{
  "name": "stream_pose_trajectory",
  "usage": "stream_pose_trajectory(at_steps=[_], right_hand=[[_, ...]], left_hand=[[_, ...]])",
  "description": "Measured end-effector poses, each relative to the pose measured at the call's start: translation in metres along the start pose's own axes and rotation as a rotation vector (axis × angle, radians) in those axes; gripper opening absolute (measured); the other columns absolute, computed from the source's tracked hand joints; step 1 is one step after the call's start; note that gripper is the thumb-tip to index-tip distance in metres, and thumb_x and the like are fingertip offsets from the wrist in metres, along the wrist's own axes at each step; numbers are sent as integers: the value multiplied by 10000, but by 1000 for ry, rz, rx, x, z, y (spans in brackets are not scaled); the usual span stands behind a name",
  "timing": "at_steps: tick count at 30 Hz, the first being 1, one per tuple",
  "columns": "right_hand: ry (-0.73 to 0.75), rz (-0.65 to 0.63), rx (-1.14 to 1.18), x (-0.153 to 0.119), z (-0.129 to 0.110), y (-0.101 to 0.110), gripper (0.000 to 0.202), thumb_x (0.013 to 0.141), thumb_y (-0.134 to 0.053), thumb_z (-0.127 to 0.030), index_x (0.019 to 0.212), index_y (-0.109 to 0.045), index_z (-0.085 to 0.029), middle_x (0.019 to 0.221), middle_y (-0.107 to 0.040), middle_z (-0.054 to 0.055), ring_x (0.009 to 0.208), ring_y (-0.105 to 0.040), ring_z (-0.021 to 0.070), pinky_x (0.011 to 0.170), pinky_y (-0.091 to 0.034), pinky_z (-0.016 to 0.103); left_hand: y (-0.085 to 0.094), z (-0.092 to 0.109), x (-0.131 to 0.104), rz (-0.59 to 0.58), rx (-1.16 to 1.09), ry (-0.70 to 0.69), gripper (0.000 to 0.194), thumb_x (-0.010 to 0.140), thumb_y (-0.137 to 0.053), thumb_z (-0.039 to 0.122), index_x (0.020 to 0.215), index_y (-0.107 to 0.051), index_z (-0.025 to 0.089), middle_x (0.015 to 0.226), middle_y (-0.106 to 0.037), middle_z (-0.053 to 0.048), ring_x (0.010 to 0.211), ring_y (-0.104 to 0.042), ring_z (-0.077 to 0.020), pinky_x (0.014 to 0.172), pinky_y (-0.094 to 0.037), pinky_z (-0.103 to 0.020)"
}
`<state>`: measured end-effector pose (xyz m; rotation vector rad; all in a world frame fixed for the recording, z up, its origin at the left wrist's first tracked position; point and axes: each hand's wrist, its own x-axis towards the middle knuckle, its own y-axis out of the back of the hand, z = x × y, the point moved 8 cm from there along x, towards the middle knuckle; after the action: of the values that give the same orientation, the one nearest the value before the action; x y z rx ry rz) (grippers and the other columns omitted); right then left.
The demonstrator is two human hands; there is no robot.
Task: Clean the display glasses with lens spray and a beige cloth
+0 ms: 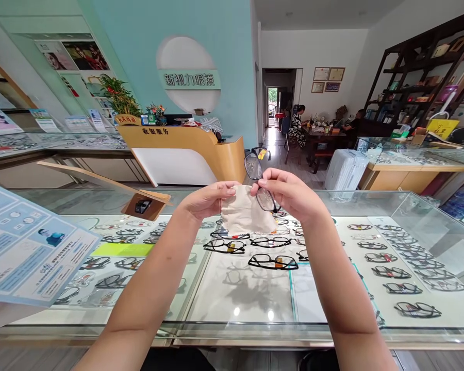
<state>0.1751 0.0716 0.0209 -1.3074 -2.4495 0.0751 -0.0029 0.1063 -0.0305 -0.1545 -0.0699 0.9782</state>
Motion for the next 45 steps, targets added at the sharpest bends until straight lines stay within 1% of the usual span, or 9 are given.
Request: stream_pose_trajectory(at_steps=[7, 11, 17, 22, 28, 33, 36, 42, 45], right_hand=[[-8, 81, 52, 4, 4, 4, 321, 837, -972, -393, 829, -697, -227, 906, -836, 29, 807, -722, 156, 710, -546, 275], [52, 178, 38, 8, 5, 12, 334, 819, -980, -417, 837, -698, -239, 966, -852, 32, 856, -720, 158, 763, -549, 283], [143, 275, 12, 14, 9, 14, 399, 749, -1013, -499, 807, -701, -257, 983, -846, 17, 863, -683, 165, 801, -538, 306], [215, 361, 7, 14, 11, 15, 448, 667, -1057, -531, 779, -722, -256, 936, -831, 17, 844, -655, 159, 812, -536, 302], [246, 389, 29, 17, 15, 15, 474, 646, -1064, -550, 787, -727, -248, 916, -830, 13, 837, -677, 156, 830, -551, 305], [249, 350, 112, 20, 20, 9, 454, 680, -1053, -521, 815, -714, -252, 912, -823, -7, 783, -681, 145, 771, -563, 299], [246, 322, 138, 22, 23, 4, 427, 706, -1043, -500, 822, -715, -253, 904, -820, -9, 779, -687, 140, 773, -575, 290], [258, 347, 169, 25, 29, 1, 449, 668, -1063, -493, 821, -713, -258, 892, -827, -6, 839, -718, 152, 811, -585, 279], [289, 360, 182, 24, 29, -1, 434, 693, -1050, -487, 829, -704, -263, 942, -836, -7, 865, -729, 147, 834, -584, 273]], left_hand=[[-12, -2, 1, 4, -3, -23, 495, 695, -1012, 506, 955, -779, 155, 861, -723, -68, 716, -631, -175, 619, -468, -273], [-16, 6, 1, 62, -78, -118, 448, 726, -1000, 468, 847, -697, 161, 750, -653, -11, 638, -586, -140, 565, -430, -247], [-18, 13, -4, 139, -184, -180, 514, 707, -1041, 457, 944, -705, 149, 809, -686, 6, 683, -642, -125, 602, -494, -221], [-19, 12, -5, 172, -156, -217, 565, 723, -1028, 550, 1025, -755, 159, 836, -720, -4, 688, -638, -135, 604, -481, -243], [-35, 14, 1, 120, -160, -331, 542, 894, -810, 699, 943, -783, 160, 817, -710, -41, 749, -634, -172, 692, -506, -286], [-45, 20, -3, 248, 25, -525, 436, 798, -973, 528, 971, -776, 180, 908, -713, -19, 807, -616, -138, 746, -510, -248], [-46, 18, -6, 358, 30, -584, 483, 776, -1002, 537, 952, -710, 194, 885, -690, 14, 748, -589, -104, 708, -498, -223], [-40, 7, -2, 440, -203, -546, 692, 599, -1100, 516, 1035, -661, 206, 916, -750, 17, 709, -653, -94, 683, -531, -213], [-39, 1, 2, 432, -290, -479, 684, 568, -1116, 483, 1017, -695, 184, 891, -767, -1, 744, -692, -113, 727, -554, -228]])
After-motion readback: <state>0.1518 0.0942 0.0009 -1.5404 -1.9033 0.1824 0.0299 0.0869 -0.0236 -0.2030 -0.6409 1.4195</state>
